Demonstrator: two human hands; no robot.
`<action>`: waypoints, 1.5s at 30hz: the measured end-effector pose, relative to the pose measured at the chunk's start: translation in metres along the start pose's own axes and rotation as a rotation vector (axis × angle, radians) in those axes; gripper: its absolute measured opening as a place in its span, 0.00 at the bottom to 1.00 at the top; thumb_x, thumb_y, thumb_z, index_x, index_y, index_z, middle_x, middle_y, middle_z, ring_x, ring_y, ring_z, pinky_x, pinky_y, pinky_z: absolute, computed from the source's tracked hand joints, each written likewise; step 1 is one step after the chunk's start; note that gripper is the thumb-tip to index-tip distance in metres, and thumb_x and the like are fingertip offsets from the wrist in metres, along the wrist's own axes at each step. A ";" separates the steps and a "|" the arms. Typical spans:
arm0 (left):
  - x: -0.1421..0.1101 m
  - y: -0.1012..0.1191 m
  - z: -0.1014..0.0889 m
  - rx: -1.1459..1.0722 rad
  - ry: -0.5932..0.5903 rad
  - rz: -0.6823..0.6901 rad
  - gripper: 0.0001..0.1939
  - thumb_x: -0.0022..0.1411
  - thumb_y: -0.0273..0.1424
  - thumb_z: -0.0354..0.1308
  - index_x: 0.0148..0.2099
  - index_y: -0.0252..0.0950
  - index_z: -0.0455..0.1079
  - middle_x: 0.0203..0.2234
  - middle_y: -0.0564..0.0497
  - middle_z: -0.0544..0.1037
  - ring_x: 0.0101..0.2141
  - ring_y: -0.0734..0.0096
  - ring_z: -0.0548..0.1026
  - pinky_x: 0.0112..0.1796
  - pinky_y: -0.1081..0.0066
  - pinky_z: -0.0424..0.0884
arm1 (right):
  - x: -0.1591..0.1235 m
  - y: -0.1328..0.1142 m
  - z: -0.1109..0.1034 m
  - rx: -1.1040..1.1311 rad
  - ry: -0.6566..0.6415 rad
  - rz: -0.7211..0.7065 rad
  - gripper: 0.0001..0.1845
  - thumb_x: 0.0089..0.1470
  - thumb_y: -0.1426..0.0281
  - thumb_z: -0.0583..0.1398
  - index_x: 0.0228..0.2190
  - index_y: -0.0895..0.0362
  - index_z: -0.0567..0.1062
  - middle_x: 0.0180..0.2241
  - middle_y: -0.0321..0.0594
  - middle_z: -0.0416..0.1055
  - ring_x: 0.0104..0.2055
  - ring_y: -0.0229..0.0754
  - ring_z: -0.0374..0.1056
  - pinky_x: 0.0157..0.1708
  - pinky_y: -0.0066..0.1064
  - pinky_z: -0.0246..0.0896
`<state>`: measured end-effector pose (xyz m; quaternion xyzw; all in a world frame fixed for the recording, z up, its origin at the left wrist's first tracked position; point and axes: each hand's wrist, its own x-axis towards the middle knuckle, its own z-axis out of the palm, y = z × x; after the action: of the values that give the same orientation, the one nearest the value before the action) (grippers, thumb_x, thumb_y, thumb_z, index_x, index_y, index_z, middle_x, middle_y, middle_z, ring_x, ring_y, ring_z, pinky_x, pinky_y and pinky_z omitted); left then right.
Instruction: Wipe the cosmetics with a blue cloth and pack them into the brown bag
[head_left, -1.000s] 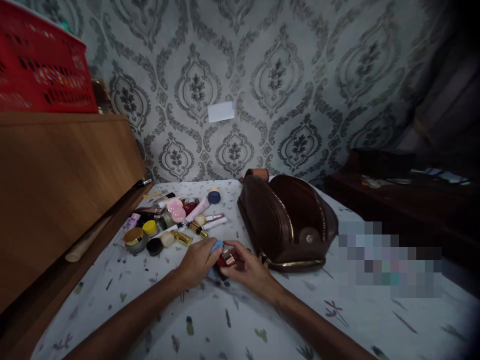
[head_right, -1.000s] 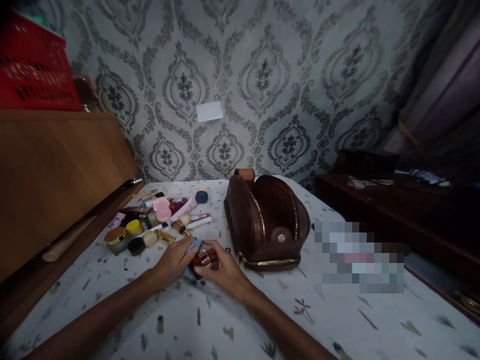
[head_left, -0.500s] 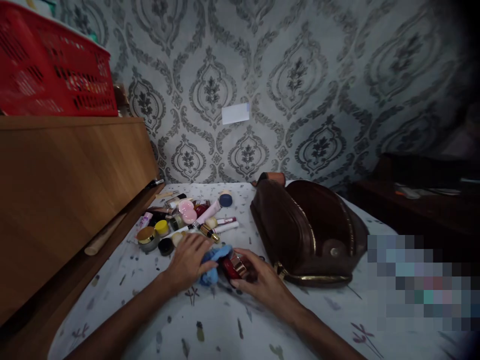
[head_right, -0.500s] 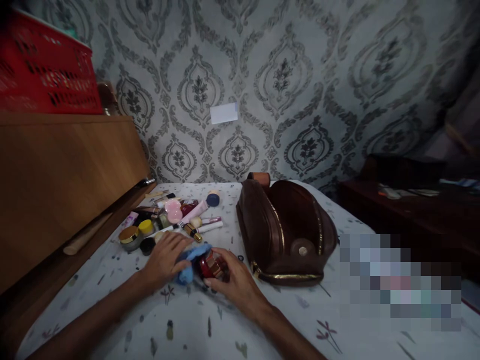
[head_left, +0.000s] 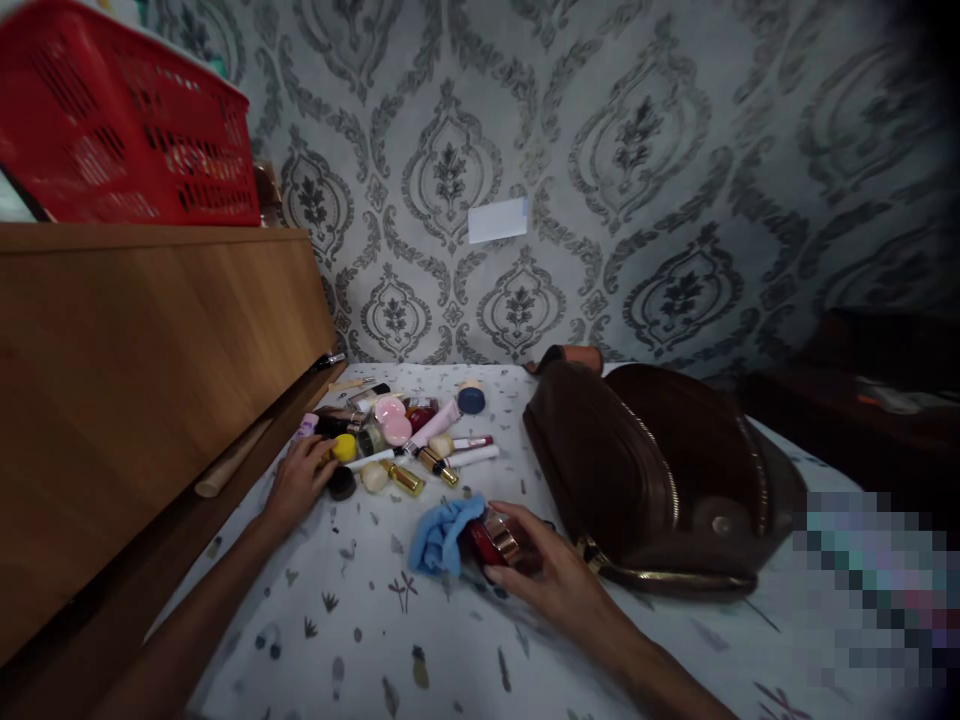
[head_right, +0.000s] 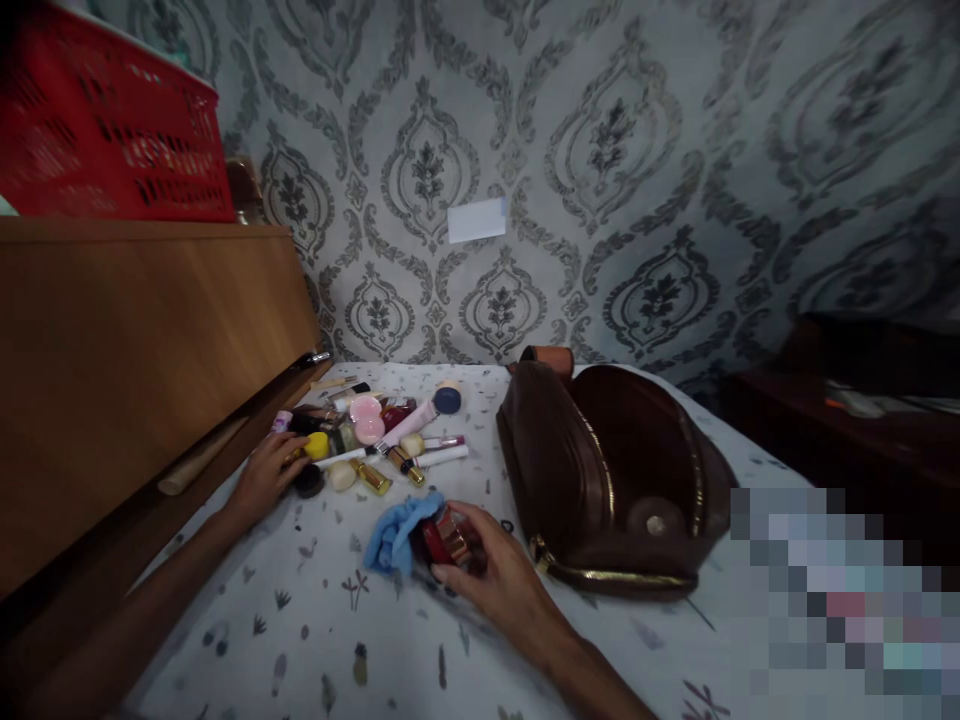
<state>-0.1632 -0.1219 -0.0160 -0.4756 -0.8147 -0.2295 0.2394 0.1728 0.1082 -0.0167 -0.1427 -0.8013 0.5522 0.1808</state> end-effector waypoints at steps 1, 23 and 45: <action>0.005 -0.002 0.002 -0.016 -0.007 0.016 0.15 0.67 0.38 0.51 0.51 0.39 0.72 0.49 0.44 0.72 0.49 0.55 0.70 0.52 0.54 0.68 | 0.000 0.000 0.000 -0.007 0.003 0.009 0.35 0.48 0.58 0.65 0.55 0.57 0.67 0.44 0.46 0.75 0.42 0.49 0.73 0.41 0.38 0.70; 0.086 -0.024 0.012 -0.074 0.011 -0.098 0.08 0.63 0.34 0.56 0.37 0.39 0.76 0.37 0.50 0.73 0.39 0.65 0.73 0.42 0.67 0.69 | 0.003 -0.005 0.000 -0.096 0.049 0.031 0.35 0.44 0.57 0.65 0.53 0.57 0.69 0.43 0.46 0.77 0.39 0.48 0.75 0.38 0.38 0.73; 0.102 -0.034 0.016 -0.002 -0.084 -0.032 0.17 0.65 0.38 0.51 0.52 0.38 0.72 0.48 0.44 0.73 0.51 0.56 0.70 0.52 0.58 0.66 | -0.001 -0.006 0.000 -0.019 0.020 0.015 0.34 0.47 0.58 0.65 0.54 0.57 0.68 0.43 0.46 0.75 0.40 0.47 0.73 0.40 0.37 0.70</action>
<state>-0.2401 -0.0598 0.0284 -0.4721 -0.8313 -0.2139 0.2010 0.1735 0.1055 -0.0113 -0.1558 -0.8035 0.5445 0.1832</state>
